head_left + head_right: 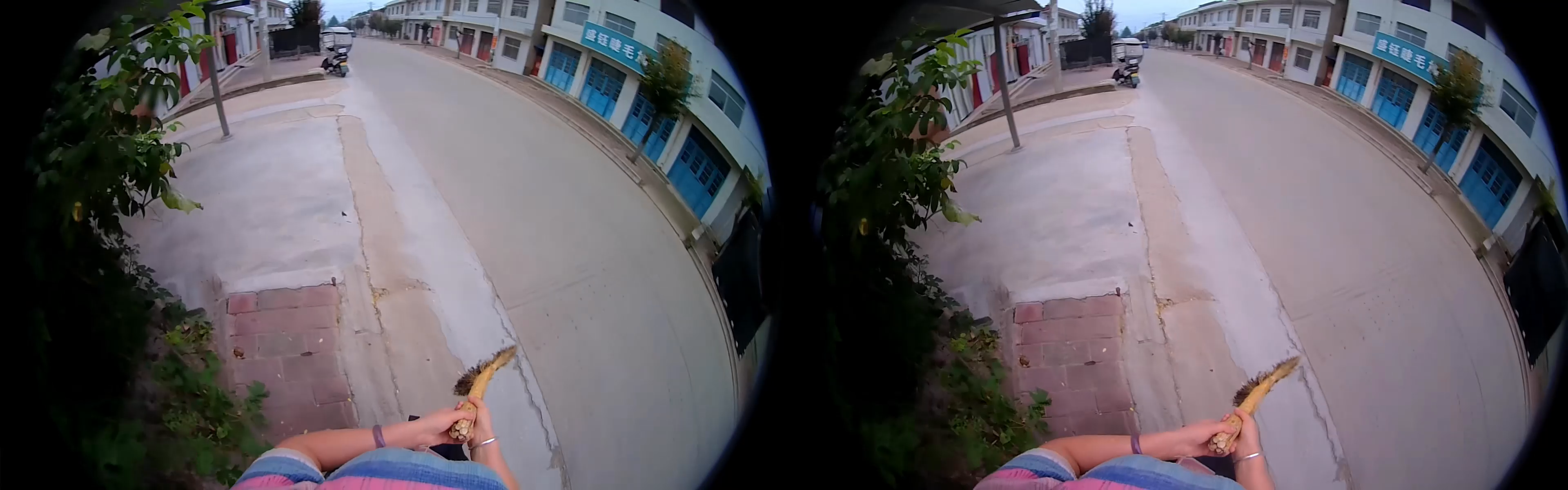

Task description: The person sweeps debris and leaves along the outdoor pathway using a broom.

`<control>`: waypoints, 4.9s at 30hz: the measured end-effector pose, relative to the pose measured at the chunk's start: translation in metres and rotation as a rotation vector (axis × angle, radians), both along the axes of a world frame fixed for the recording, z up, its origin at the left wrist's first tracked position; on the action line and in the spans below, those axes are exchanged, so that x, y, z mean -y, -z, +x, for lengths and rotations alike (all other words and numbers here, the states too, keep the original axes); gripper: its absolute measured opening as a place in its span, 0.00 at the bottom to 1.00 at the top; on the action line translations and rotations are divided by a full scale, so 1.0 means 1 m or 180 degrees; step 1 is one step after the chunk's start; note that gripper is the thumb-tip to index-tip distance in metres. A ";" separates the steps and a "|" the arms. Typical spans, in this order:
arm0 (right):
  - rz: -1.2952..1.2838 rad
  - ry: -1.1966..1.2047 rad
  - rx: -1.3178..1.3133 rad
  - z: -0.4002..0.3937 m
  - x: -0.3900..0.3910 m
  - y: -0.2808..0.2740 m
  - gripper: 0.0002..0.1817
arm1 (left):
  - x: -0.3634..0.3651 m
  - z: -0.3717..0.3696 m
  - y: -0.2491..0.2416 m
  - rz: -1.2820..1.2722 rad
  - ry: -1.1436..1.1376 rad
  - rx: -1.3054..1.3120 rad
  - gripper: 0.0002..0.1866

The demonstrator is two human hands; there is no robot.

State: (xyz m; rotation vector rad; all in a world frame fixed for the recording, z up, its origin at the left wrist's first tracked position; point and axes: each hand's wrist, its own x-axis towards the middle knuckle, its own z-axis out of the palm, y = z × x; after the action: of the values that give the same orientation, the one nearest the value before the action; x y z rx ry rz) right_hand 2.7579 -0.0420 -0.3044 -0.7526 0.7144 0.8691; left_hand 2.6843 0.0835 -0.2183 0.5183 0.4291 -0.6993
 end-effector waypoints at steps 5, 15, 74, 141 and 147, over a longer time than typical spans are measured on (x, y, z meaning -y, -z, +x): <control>-0.0366 -0.0225 0.0290 0.066 -0.029 0.011 0.13 | -0.028 0.061 0.016 -0.0222 -0.0418 -0.0157 0.11; 0.0204 -0.1049 0.0294 0.370 -0.103 0.110 0.14 | -0.067 0.341 0.093 -0.0017 -0.1037 0.0136 0.08; -0.0103 -0.2757 0.0036 1.627 -1.109 0.260 0.15 | -1.022 1.580 0.289 -0.0300 -0.2734 -0.0306 0.10; 0.0007 -0.6450 0.0185 1.382 -2.624 0.193 0.13 | -2.391 1.372 0.211 -0.0227 -0.6536 0.0200 0.14; -0.0066 -0.6377 0.0180 1.293 -2.720 0.171 0.14 | -2.487 1.273 0.195 -0.0217 -0.6427 0.0298 0.16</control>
State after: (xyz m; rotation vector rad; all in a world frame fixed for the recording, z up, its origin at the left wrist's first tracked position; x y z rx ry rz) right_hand 4.0504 2.6779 -0.4753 -1.4372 -0.3883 2.5693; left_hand 3.9572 2.5703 -0.4138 -0.1181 0.5988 1.2452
